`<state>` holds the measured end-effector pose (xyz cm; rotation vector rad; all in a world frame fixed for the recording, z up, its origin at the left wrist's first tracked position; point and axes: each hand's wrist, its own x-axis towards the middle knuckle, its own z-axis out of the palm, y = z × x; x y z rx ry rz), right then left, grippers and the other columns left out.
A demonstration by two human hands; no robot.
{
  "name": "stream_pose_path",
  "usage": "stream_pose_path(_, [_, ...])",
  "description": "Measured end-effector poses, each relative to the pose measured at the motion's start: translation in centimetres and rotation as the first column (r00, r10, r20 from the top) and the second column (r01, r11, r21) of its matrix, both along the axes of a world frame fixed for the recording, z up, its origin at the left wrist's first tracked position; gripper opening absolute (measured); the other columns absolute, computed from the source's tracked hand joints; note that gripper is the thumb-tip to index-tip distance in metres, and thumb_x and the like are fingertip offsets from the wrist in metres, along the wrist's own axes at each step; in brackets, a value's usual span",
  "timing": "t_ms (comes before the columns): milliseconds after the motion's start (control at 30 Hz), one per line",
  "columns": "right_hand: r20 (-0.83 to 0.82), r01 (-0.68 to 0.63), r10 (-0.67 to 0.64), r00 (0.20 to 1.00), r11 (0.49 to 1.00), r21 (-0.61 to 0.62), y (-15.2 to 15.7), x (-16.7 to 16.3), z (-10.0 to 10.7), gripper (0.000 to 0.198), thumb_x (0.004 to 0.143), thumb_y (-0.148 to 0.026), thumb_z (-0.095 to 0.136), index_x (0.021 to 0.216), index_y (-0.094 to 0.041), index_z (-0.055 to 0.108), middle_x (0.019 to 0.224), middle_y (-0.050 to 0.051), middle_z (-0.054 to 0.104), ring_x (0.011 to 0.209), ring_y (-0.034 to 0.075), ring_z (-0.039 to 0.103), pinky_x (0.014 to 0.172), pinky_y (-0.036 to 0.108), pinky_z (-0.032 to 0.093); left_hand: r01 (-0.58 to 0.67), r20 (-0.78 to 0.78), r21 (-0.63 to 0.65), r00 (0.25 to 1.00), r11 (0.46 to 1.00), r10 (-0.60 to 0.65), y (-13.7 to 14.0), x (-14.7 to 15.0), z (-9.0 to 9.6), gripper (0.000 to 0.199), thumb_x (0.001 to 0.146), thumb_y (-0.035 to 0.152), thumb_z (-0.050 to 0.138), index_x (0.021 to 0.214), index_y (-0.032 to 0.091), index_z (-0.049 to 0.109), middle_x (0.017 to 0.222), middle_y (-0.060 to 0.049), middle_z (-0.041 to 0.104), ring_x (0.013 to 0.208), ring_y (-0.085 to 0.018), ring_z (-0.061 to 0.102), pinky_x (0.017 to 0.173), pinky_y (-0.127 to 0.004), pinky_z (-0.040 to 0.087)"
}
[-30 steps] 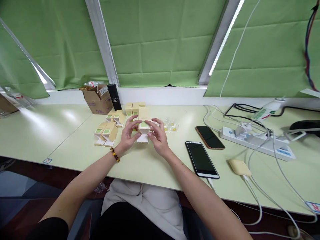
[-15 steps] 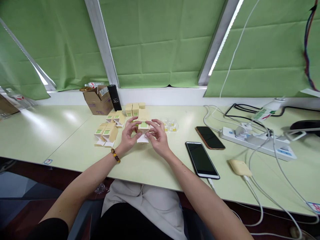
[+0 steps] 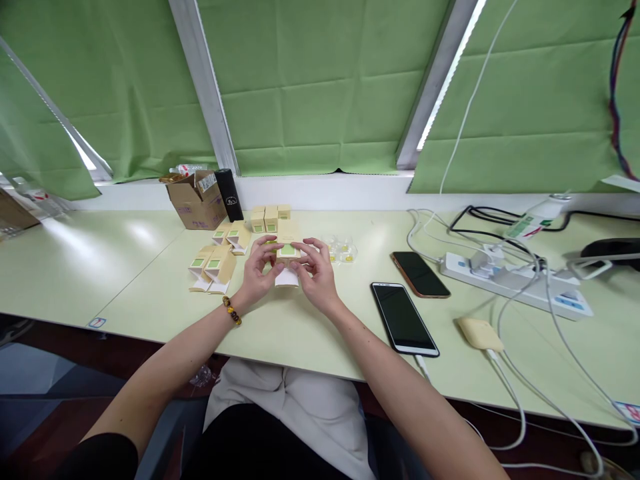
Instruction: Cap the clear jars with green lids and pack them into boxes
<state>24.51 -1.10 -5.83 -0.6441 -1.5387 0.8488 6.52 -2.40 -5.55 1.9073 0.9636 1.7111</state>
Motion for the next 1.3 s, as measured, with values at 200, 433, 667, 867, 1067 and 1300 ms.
stream_pose_path(200, [0.000,0.007,-0.007,1.000,1.000,0.004,0.16,0.06,-0.19,0.035,0.097,-0.045,0.071,0.130,-0.034,0.070,0.145,0.010,0.046,0.083,0.015,0.074,0.078,0.040,0.066,0.016,0.011,0.007,1.000,1.000,-0.016,0.20,0.04,-0.23,0.037,0.097,0.044,0.073,0.129,0.026,0.070,0.145,-0.015,0.049,0.119,-0.025,0.063,0.085,-0.034,0.060])
stream_pose_path(433, [-0.005,0.002,-0.002,1.000,1.000,0.007,0.31,0.05,-0.27,0.033,0.098,-0.042,0.071,0.129,-0.034,0.071,0.144,0.009,0.046,0.080,0.012,0.073,0.077,0.037,0.065,0.031,0.023,0.020,0.999,0.999,-0.031,0.41,0.14,-0.40,0.038,0.096,0.044,0.074,0.130,0.025,0.069,0.144,-0.015,0.049,0.108,-0.021,0.063,0.084,-0.034,0.060])
stream_pose_path(667, [-0.016,0.023,-0.024,1.000,1.000,-0.021,0.34,0.08,-0.10,0.036,0.095,-0.048,0.073,0.128,-0.033,0.071,0.145,0.011,0.046,0.082,0.014,0.072,0.077,0.038,0.065,0.118,-0.006,-0.035,0.993,0.992,-0.118,-0.03,-0.27,-0.25,0.050,0.098,0.051,0.069,0.143,0.029,0.063,0.151,-0.014,0.042,0.093,-0.016,0.059,0.087,-0.036,0.057])
stream_pose_path(867, [-0.041,0.030,-0.031,0.999,0.999,-0.028,0.47,0.29,0.19,0.040,0.094,-0.050,0.075,0.129,-0.033,0.071,0.145,0.011,0.047,0.079,0.012,0.069,0.076,0.037,0.065,0.238,-0.063,-0.087,0.968,0.967,-0.244,0.04,-0.65,-0.35,0.084,0.090,0.073,0.067,0.162,0.035,0.045,0.163,-0.014,0.031,0.133,-0.032,0.052,0.105,-0.045,0.054])
stream_pose_path(1067, [-0.039,0.047,-0.048,0.998,0.999,-0.024,0.59,0.33,0.10,0.042,0.094,-0.051,0.074,0.131,-0.033,0.071,0.145,0.011,0.047,0.082,0.013,0.070,0.078,0.037,0.066,0.250,-0.123,-0.120,0.957,0.961,-0.265,-0.02,-0.41,-0.22,0.107,0.078,0.069,0.084,0.167,0.040,0.032,0.165,-0.013,0.026,0.149,-0.038,0.038,0.114,-0.050,0.049])
stream_pose_path(1300, [-0.010,0.010,-0.010,1.000,1.000,0.006,0.47,0.21,-0.26,0.042,0.096,-0.052,0.073,0.134,-0.036,0.070,0.145,0.009,0.045,0.083,0.013,0.072,0.083,0.040,0.067,0.196,-0.042,-0.097,0.979,0.976,-0.201,-0.51,-0.11,0.10,0.081,0.090,0.062,0.075,0.159,0.034,0.044,0.159,-0.013,0.033,0.132,-0.031,0.053,0.109,-0.046,0.052])
